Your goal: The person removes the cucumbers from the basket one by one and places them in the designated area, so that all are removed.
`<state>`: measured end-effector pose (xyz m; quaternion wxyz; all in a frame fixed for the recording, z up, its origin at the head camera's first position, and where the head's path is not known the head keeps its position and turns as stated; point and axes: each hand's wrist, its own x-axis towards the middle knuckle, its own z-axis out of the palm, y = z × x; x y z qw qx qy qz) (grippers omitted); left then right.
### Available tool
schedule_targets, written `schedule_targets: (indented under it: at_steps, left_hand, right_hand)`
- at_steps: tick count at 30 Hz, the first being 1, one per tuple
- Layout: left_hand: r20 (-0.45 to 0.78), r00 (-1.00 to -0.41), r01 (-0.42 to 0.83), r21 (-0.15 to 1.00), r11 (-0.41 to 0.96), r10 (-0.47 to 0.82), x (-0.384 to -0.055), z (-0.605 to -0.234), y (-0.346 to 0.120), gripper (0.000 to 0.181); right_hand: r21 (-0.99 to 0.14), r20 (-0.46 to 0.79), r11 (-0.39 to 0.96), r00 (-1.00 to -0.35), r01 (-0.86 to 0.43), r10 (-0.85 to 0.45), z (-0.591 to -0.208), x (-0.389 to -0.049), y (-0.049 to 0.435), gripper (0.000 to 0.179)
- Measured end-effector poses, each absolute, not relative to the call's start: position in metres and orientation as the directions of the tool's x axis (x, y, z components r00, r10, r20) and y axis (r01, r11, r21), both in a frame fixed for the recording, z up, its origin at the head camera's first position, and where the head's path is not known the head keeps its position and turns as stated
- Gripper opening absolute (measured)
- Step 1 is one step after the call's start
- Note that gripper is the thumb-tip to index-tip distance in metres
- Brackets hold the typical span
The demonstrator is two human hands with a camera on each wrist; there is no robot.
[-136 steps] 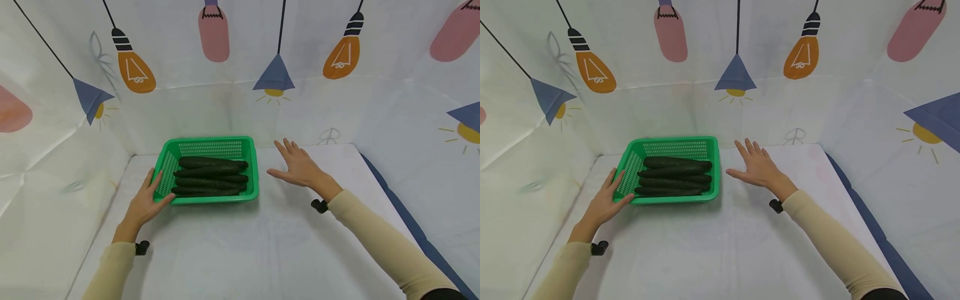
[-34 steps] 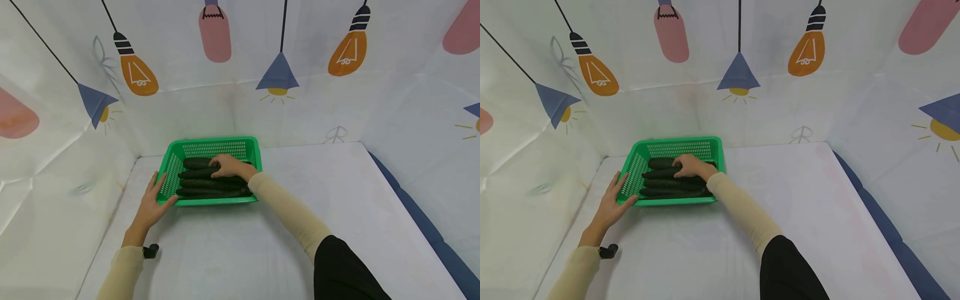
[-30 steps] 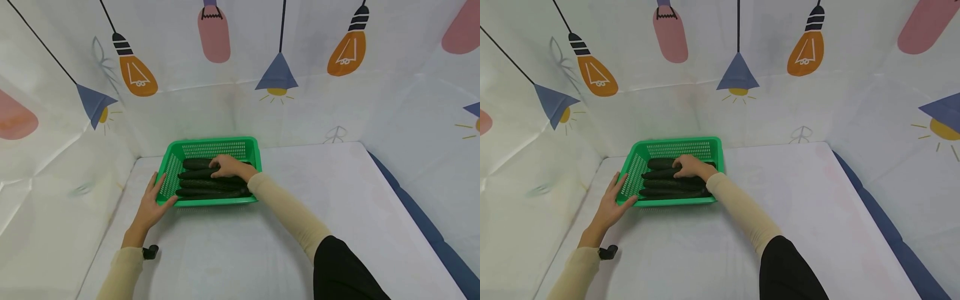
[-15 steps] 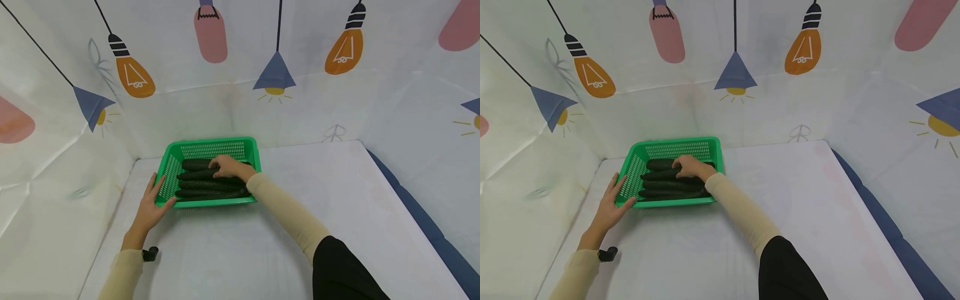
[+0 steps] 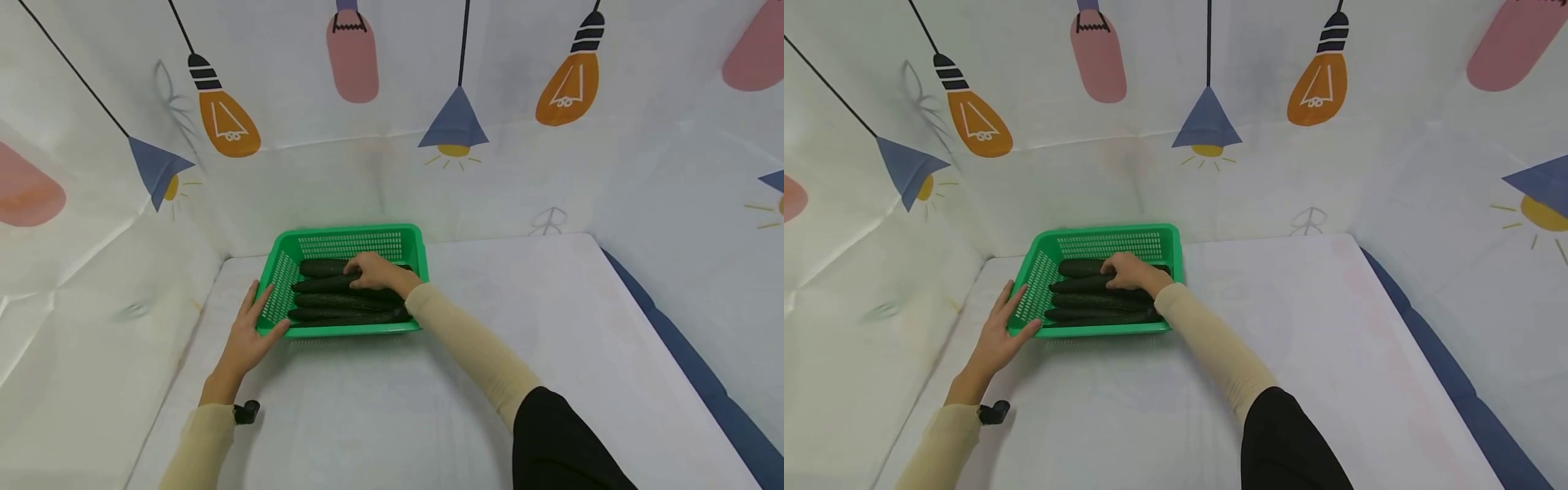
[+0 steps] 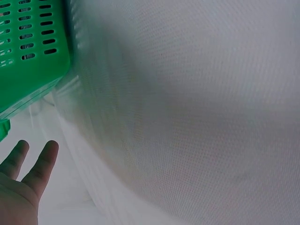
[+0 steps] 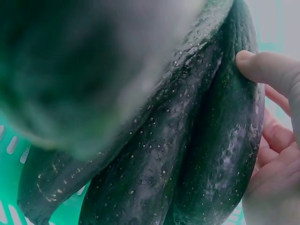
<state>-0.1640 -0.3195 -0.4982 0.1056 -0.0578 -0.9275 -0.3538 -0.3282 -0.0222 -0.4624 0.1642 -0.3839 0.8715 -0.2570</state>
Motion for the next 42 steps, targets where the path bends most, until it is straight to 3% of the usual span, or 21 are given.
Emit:
schedule_targets:
  at_steps: [16, 32, 42]
  left_hand:
    - [0.231, -0.972, 0.177, 0.639, 0.749, 0.032, -0.166, -0.497, -0.319, 0.084]
    - [0.234, -0.972, 0.178, 0.634, 0.752, 0.033, -0.165, -0.498, -0.32, 0.084]
    - [0.217, -0.976, 0.169, 0.637, 0.752, 0.035, -0.165, -0.498, -0.319, 0.084]
  right_hand:
    - [-0.568, -0.065, 0.567, -0.655, -0.596, -0.753, -0.454, -0.328, -0.021, 0.04]
    - [-0.536, -0.004, 0.524, -0.618, -0.662, -0.786, -0.404, -0.33, -0.006, 0.038]
    - [-0.572, 0.007, 0.551, -0.676, -0.607, -0.737, -0.381, -0.332, 0.03, 0.038]
